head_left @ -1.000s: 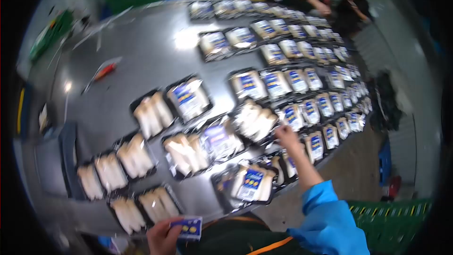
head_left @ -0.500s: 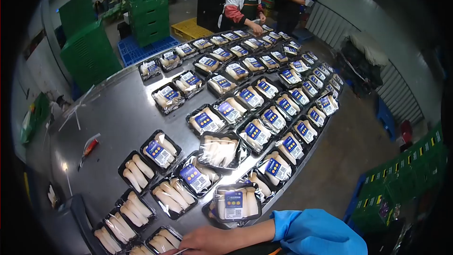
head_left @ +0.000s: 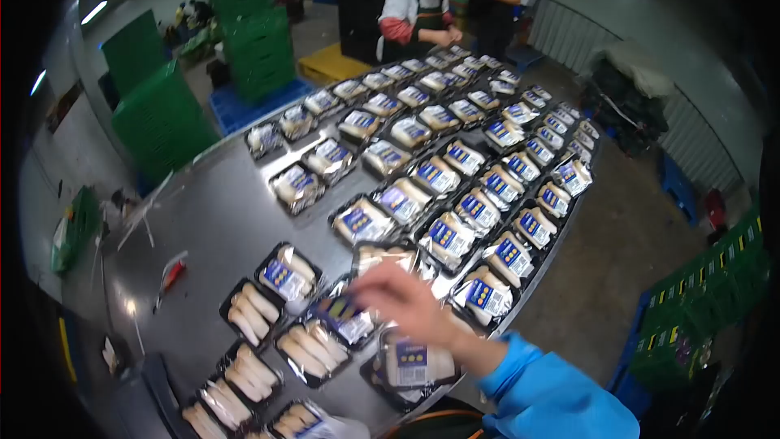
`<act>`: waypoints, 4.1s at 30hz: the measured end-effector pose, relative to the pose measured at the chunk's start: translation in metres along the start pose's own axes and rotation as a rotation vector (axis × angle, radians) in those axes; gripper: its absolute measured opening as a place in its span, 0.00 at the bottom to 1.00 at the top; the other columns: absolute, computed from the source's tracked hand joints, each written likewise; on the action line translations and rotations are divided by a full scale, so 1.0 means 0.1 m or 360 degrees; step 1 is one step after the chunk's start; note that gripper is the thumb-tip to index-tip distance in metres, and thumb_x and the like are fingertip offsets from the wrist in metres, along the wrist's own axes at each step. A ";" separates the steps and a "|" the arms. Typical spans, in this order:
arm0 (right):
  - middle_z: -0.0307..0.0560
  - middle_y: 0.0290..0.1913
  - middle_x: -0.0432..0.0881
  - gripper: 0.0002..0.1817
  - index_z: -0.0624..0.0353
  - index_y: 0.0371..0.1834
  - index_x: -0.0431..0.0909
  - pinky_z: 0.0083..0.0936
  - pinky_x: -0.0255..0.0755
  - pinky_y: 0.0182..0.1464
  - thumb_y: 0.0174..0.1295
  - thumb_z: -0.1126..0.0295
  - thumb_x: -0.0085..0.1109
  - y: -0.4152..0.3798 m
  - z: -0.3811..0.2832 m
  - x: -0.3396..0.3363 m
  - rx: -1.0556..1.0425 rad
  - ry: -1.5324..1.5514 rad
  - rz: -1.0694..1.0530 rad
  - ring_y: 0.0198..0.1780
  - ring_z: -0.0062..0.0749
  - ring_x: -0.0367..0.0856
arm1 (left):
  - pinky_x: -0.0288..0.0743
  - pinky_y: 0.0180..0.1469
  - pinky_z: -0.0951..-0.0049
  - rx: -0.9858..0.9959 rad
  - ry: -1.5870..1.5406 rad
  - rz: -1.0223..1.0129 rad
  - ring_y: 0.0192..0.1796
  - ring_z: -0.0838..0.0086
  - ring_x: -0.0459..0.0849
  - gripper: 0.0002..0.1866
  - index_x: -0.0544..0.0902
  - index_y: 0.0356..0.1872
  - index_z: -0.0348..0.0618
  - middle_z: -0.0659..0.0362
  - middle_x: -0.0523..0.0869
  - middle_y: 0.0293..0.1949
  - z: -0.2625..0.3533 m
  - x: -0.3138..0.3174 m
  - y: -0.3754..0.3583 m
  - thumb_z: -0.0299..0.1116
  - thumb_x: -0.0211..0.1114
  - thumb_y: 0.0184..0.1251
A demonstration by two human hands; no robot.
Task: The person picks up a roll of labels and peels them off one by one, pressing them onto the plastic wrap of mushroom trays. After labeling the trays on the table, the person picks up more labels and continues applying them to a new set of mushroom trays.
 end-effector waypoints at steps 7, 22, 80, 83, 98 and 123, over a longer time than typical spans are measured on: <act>0.37 0.34 0.76 0.09 0.59 0.37 0.74 0.17 0.70 0.37 0.51 0.79 0.54 0.98 0.53 -0.96 0.0647 -0.0518 -0.0586 0.35 0.18 0.74 | 0.63 0.58 0.78 0.0296 -0.1299 0.0243 0.57 0.71 0.66 0.37 0.57 0.64 0.36 0.51 0.65 0.58 0.95 -0.41 -0.31 0.26 0.62 0.50; 0.44 0.33 0.78 0.12 0.59 0.39 0.72 0.21 0.71 0.31 0.51 0.74 0.59 0.57 2.25 -0.71 0.1499 -0.0102 -0.0332 0.32 0.25 0.77 | 0.72 0.41 0.83 0.0077 -0.1091 0.0327 0.35 0.79 0.81 0.18 0.72 0.49 0.32 0.56 0.83 0.32 0.37 -0.16 -0.46 0.16 0.59 0.55; 0.40 0.33 0.81 0.13 0.64 0.40 0.78 0.17 0.71 0.41 0.53 0.70 0.65 -1.39 0.61 2.62 0.0892 -0.0147 -0.1715 0.36 0.18 0.78 | 0.68 0.46 0.82 0.0341 -0.1803 0.0282 0.42 0.80 0.75 0.26 0.63 0.61 0.34 0.59 0.76 0.40 -0.28 -0.55 -0.49 0.18 0.57 0.60; 0.46 0.32 0.80 0.09 0.63 0.37 0.79 0.20 0.73 0.34 0.53 0.73 0.64 -1.45 0.31 2.63 0.0643 -0.0164 -0.1719 0.32 0.24 0.80 | 0.69 0.39 0.82 0.0466 -0.1137 0.0358 0.36 0.80 0.76 0.16 0.75 0.49 0.34 0.59 0.77 0.35 -0.22 -0.67 -0.55 0.20 0.60 0.58; 0.43 0.31 0.81 0.06 0.63 0.36 0.79 0.15 0.73 0.39 0.56 0.78 0.57 -0.58 0.15 3.20 0.0244 -0.0154 -0.1418 0.33 0.21 0.79 | 0.74 0.41 0.79 -0.0076 -0.0832 0.0437 0.38 0.77 0.81 0.23 0.73 0.50 0.33 0.56 0.82 0.39 -1.28 -0.80 -1.22 0.25 0.68 0.51; 0.46 0.30 0.79 0.09 0.60 0.39 0.79 0.23 0.73 0.33 0.53 0.78 0.60 -2.54 -0.26 3.51 0.0018 -0.0248 -0.1926 0.31 0.35 0.79 | 0.64 0.23 0.83 0.0333 -0.0813 0.1056 0.22 0.85 0.72 0.06 0.80 0.23 0.36 0.63 0.75 0.17 -1.35 -1.14 -1.49 0.26 0.70 0.51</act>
Point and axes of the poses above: each hand's wrist, its own y-axis towards the middle knuckle, its own x-axis out of the palm, z = x × y, the point moved 7 cm from there along y, towards the middle knuckle
